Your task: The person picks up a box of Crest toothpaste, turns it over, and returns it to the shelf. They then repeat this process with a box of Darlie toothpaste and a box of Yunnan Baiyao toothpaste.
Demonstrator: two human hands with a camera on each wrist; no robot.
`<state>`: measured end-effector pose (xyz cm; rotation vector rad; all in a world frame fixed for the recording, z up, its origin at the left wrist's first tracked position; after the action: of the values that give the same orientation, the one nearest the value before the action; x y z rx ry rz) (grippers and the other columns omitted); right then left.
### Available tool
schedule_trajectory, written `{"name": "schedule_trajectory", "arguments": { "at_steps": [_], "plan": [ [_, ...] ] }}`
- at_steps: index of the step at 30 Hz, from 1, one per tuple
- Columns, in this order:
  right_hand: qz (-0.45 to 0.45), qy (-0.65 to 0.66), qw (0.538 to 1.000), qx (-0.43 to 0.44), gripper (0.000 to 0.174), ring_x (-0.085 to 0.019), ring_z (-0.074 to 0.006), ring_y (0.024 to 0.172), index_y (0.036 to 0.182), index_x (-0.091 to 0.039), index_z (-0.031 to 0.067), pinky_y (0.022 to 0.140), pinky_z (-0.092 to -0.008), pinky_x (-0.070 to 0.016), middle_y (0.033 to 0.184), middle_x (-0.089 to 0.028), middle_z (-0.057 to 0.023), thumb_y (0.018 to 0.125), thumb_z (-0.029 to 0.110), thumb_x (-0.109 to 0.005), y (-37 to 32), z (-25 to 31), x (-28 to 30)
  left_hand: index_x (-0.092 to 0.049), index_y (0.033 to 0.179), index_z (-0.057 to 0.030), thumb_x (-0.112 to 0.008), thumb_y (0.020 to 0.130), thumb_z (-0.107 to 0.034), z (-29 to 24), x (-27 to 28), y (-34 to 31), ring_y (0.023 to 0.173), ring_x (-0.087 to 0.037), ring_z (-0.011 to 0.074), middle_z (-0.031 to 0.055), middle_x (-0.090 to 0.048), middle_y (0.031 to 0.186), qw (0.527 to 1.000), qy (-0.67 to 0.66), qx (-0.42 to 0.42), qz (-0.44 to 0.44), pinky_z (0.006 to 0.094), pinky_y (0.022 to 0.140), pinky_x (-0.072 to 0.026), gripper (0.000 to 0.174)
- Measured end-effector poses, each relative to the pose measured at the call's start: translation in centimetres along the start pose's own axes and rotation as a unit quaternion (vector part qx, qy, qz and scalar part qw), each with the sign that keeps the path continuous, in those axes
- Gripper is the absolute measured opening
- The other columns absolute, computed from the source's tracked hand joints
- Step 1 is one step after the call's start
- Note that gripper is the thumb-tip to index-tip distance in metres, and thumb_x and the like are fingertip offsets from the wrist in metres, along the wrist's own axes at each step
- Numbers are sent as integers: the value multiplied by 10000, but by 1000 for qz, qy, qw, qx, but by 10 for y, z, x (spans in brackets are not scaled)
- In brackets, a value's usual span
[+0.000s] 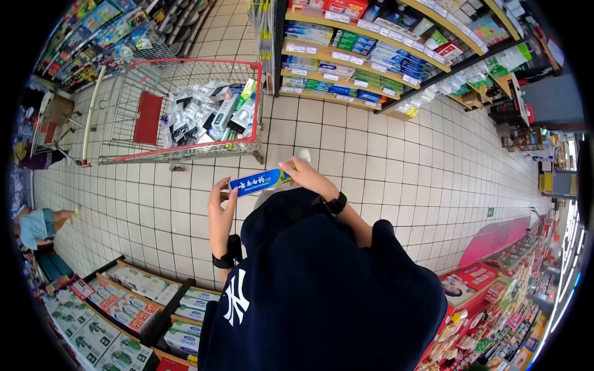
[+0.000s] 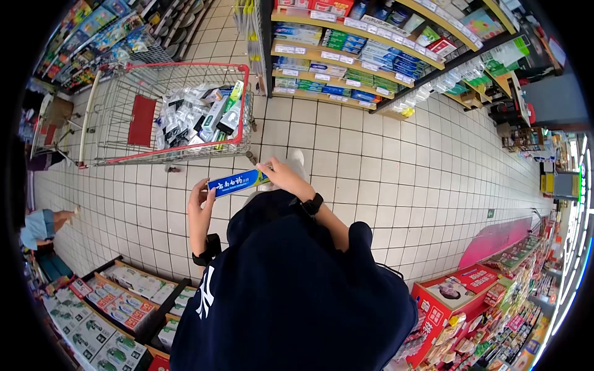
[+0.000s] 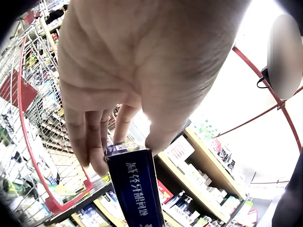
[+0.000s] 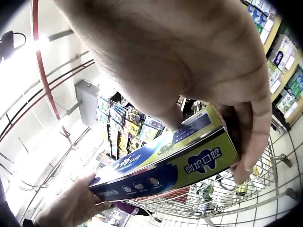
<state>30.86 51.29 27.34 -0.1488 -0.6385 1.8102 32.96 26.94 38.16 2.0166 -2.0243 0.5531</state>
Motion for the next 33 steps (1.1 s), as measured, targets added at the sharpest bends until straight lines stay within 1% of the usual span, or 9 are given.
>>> {"name": "schedule_trajectory", "arguments": {
  "at_steps": [4, 6, 10, 14, 20, 24, 26, 28, 33],
  "plan": [
    [-53, -56, 996, 47, 506, -633, -176, 656, 1140, -508, 32, 618, -306, -509, 829, -645, -132, 964, 507, -491, 5, 7, 11, -559, 1236, 1, -637, 910, -139, 13, -4, -1, 752, -573, 131, 98, -607, 1015, 1000, -13, -2, -2, 274, 705, -483, 363],
    [-40, -40, 997, 60, 543, -651, -288, 764, 1151, -509, -1, 689, -372, -499, 804, -648, -205, 958, 507, -492, 1, 19, 15, -550, 1255, -3, -623, 923, -144, 22, -5, -1, 766, -585, 135, 105, -615, 1025, 999, -30, 16, -3, 270, 710, -487, 368],
    [-18, -34, 991, 131, 501, -649, -290, 768, 1180, -504, 0, 699, -371, -501, 849, -656, -215, 934, 430, -575, 1, 31, 21, -540, 1268, -6, -591, 949, -168, 29, -5, -1, 793, -603, 134, 108, -623, 1017, 998, -46, 48, 6, 263, 701, -488, 362],
    [-35, -39, 987, 151, 505, -648, -289, 772, 1200, -498, -1, 695, -369, -501, 873, -660, -208, 910, 392, -627, -15, 35, 42, -533, 1277, -7, -572, 961, -181, 36, -18, 14, 799, -602, 133, 113, -623, 1021, 998, -23, 34, 41, 263, 695, -484, 363],
    [-67, -5, 984, 164, 514, -631, -232, 745, 1215, -493, 5, 670, -333, -499, 862, -658, -165, 867, 321, -700, -52, 38, 86, -498, 1306, 22, -567, 968, -214, 1, -58, 30, 805, -603, 143, 123, -624, 1039, 998, -16, -4, 67, 269, 716, -479, 418],
    [-125, 34, 976, 172, 502, -554, -92, 704, 1261, -512, 22, 633, -242, -465, 832, -614, -56, 876, 278, -708, -80, 39, 119, -470, 1322, 28, -571, 968, -226, 1, -98, 30, 830, -603, 144, 127, -620, 1055, 990, -61, 16, 128, 266, 741, -479, 446],
    [-133, 48, 976, 166, 489, -554, -85, 699, 1259, -528, 27, 633, -238, -467, 824, -622, -51, 872, 259, -715, -94, 34, 132, -470, 1316, 29, -581, 964, -227, -3, -115, 26, 843, -602, 143, 123, -615, 1057, 987, -86, 14, 136, 263, 742, -481, 449],
    [-170, 77, 958, 215, 475, -517, -94, 607, 1202, -550, 29, 584, -247, -462, 706, -596, -40, 847, 285, -735, -111, 35, 148, -478, 1306, 34, -586, 961, -221, -12, -128, 19, 857, -602, 142, 116, -615, 1064, 985, -105, 20, 138, 256, 748, -482, 442],
    [-168, 71, 962, 204, 471, -535, -98, 644, 1211, -567, 45, 612, -253, -470, 744, -609, -43, 846, 292, -736, -140, 12, 173, -477, 1303, 43, -563, 975, -226, -28, -169, 1, 866, -593, 135, 113, -612, 1076, 979, -116, 3, 170, 256, 769, -485, 433]
  ]
}}
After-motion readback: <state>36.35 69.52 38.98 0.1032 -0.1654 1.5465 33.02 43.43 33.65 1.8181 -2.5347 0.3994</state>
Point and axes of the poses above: each hand's wrist, its own y-axis towards the middle knuckle, its own x-axis out of the back of the hand, z = x × y, the point moved 9 cm from there along y, towards the middle knuckle
